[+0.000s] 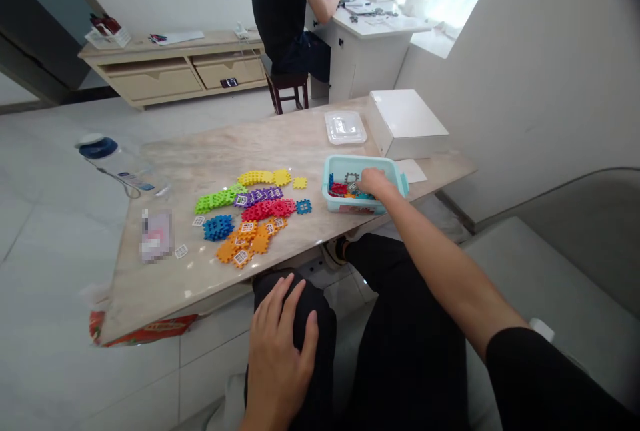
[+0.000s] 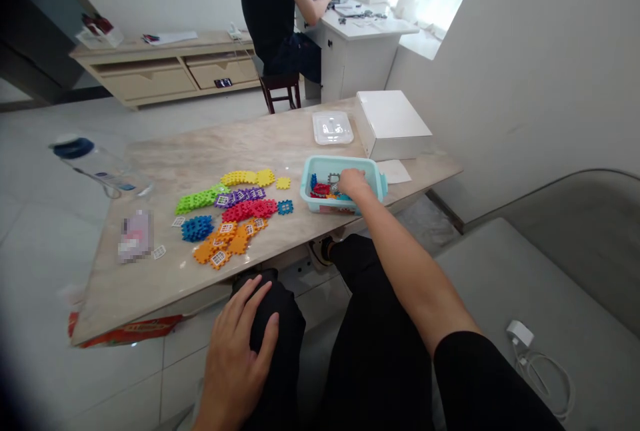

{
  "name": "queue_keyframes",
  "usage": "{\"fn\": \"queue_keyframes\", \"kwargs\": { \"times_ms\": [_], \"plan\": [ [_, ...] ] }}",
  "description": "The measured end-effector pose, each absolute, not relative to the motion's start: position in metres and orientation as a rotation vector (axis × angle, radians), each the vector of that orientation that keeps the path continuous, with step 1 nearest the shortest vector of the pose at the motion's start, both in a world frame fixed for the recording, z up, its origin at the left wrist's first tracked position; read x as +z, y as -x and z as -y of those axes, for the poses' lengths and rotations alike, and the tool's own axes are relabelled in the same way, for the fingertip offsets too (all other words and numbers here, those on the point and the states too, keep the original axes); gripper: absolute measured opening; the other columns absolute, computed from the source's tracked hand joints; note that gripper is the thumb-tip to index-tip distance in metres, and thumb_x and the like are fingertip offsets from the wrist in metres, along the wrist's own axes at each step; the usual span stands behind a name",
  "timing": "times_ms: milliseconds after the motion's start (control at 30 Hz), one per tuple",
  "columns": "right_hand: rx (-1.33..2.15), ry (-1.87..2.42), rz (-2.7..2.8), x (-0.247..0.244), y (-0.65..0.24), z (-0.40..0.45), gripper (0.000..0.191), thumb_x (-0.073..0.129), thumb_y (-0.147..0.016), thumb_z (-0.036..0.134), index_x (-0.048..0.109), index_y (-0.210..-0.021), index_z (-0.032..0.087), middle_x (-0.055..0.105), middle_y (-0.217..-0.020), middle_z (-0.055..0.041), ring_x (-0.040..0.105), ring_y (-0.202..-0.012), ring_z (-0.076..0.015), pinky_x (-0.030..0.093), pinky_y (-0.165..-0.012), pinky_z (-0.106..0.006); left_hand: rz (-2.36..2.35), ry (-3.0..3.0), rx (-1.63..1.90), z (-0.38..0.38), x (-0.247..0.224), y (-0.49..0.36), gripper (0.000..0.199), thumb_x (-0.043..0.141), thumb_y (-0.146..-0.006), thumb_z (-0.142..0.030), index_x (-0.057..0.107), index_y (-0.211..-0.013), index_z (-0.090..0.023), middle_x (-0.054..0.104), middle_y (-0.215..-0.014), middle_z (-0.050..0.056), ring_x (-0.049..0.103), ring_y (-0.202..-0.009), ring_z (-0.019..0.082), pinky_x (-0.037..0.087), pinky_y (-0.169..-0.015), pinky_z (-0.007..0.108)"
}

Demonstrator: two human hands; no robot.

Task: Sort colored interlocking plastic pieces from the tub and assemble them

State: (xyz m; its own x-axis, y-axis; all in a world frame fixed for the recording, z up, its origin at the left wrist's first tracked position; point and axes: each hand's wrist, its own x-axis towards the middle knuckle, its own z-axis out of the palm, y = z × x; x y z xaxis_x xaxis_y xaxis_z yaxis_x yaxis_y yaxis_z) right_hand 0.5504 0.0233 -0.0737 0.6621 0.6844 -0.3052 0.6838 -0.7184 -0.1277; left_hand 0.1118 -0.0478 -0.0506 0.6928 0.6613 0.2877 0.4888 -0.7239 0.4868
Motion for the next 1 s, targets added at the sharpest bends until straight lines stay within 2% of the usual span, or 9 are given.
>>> {"fn": "queue_keyframes", "kwargs": {
  "times_ms": [100,167,233,300,400,500,667,800,1000],
  "plan": [
    [0.514,2.789,1.243,-0.083,-0.558,-0.022,0.036,0.06,-0.103,0.021,0.077,-0.13,0.006,0.076,-0.132,-0.0236,0.072,-0.123,-0.0296,0.05,-0.103,-0.029,-0.903,-2.507,0.641,0.045,-0.05,-0.112,0.052,0.06,-0.104,-0.035,0.057,-0.156,-0.035,0.063,-0.158,0.009,0.061,-0.144,0.036,0.052,-0.116,0.06],
    [0.471,2.761,1.26,-0.087,-0.566,-0.016,0.041,0.053,-0.103,0.014,0.075,-0.138,0.009,0.075,-0.138,-0.0191,0.068,-0.129,-0.027,0.048,-0.108,-0.028,-0.908,-2.483,0.641,0.043,-0.05,-0.113,0.053,0.06,-0.103,-0.035,0.057,-0.156,-0.037,0.064,-0.157,0.008,0.061,-0.144,0.036,0.053,-0.115,0.06],
    [0.407,2.755,1.258,-0.087,-0.573,-0.008,0.049,0.05,-0.1,0.009,0.07,-0.145,0.009,0.071,-0.145,-0.0179,0.063,-0.136,-0.0273,0.045,-0.114,-0.03,-0.905,-2.466,0.645,0.042,-0.05,-0.113,0.053,0.06,-0.103,-0.035,0.057,-0.156,-0.039,0.064,-0.157,0.006,0.061,-0.144,0.036,0.053,-0.115,0.06],
    [0.321,2.767,1.251,-0.084,-0.578,-0.002,0.05,0.05,-0.098,0.007,0.072,-0.143,0.008,0.07,-0.146,-0.02,0.061,-0.139,-0.0299,0.044,-0.117,-0.033,-0.901,-2.461,0.65,0.041,-0.05,-0.113,0.053,0.06,-0.103,-0.035,0.057,-0.156,-0.039,0.064,-0.157,0.006,0.061,-0.144,0.036,0.052,-0.116,0.06],
    [0.266,2.866,1.158,-0.079,-0.579,0.001,0.039,0.054,-0.099,0.012,0.077,-0.131,0.004,0.073,-0.134,-0.0272,0.067,-0.129,-0.0343,0.048,-0.111,-0.034,-0.899,-2.463,0.653,0.04,-0.049,-0.112,0.052,0.06,-0.103,-0.035,0.057,-0.155,-0.038,0.064,-0.157,0.007,0.061,-0.144,0.036,0.051,-0.116,0.06],
    [0.412,2.969,1.065,-0.08,-0.573,0.0,0.039,0.062,-0.102,0.022,0.076,-0.131,0.0,0.072,-0.132,-0.0315,0.071,-0.121,-0.0349,0.052,-0.103,-0.033,-0.896,-2.465,0.652,0.039,-0.048,-0.11,0.052,0.059,-0.104,-0.035,0.057,-0.156,-0.038,0.063,-0.158,0.007,0.06,-0.144,0.036,0.051,-0.116,0.059],
    [0.604,2.942,1.109,-0.088,-0.565,0.001,0.038,0.072,-0.098,0.026,0.078,-0.127,0.001,0.077,-0.126,-0.0284,0.074,-0.117,-0.0334,0.055,-0.096,-0.031,-0.901,-2.467,0.653,0.04,-0.049,-0.105,0.052,0.06,-0.103,-0.035,0.057,-0.155,-0.037,0.062,-0.159,0.007,0.06,-0.144,0.036,0.051,-0.117,0.059],
    [0.589,2.878,1.152,-0.089,-0.568,0.007,0.041,0.075,-0.096,0.022,0.075,-0.133,0.005,0.075,-0.134,-0.0247,0.072,-0.124,-0.031,0.053,-0.1,-0.029,-0.93,-2.474,0.657,0.034,-0.045,-0.097,0.049,0.058,-0.105,-0.036,0.058,-0.154,-0.035,0.061,-0.16,0.008,0.059,-0.146,0.034,0.049,-0.12,0.057],
    [0.617,2.836,1.111,-0.095,-0.567,0.006,0.047,0.075,-0.101,0.035,0.07,-0.135,0.003,0.074,-0.134,-0.0279,0.073,-0.123,-0.0328,0.054,-0.098,-0.031,-1.18,-2.395,0.682,0.01,-0.029,-0.05,0.045,0.051,-0.107,-0.046,0.064,-0.148,-0.03,0.067,-0.153,0.008,0.063,-0.141,0.033,0.045,-0.126,0.052]
  ]
}}
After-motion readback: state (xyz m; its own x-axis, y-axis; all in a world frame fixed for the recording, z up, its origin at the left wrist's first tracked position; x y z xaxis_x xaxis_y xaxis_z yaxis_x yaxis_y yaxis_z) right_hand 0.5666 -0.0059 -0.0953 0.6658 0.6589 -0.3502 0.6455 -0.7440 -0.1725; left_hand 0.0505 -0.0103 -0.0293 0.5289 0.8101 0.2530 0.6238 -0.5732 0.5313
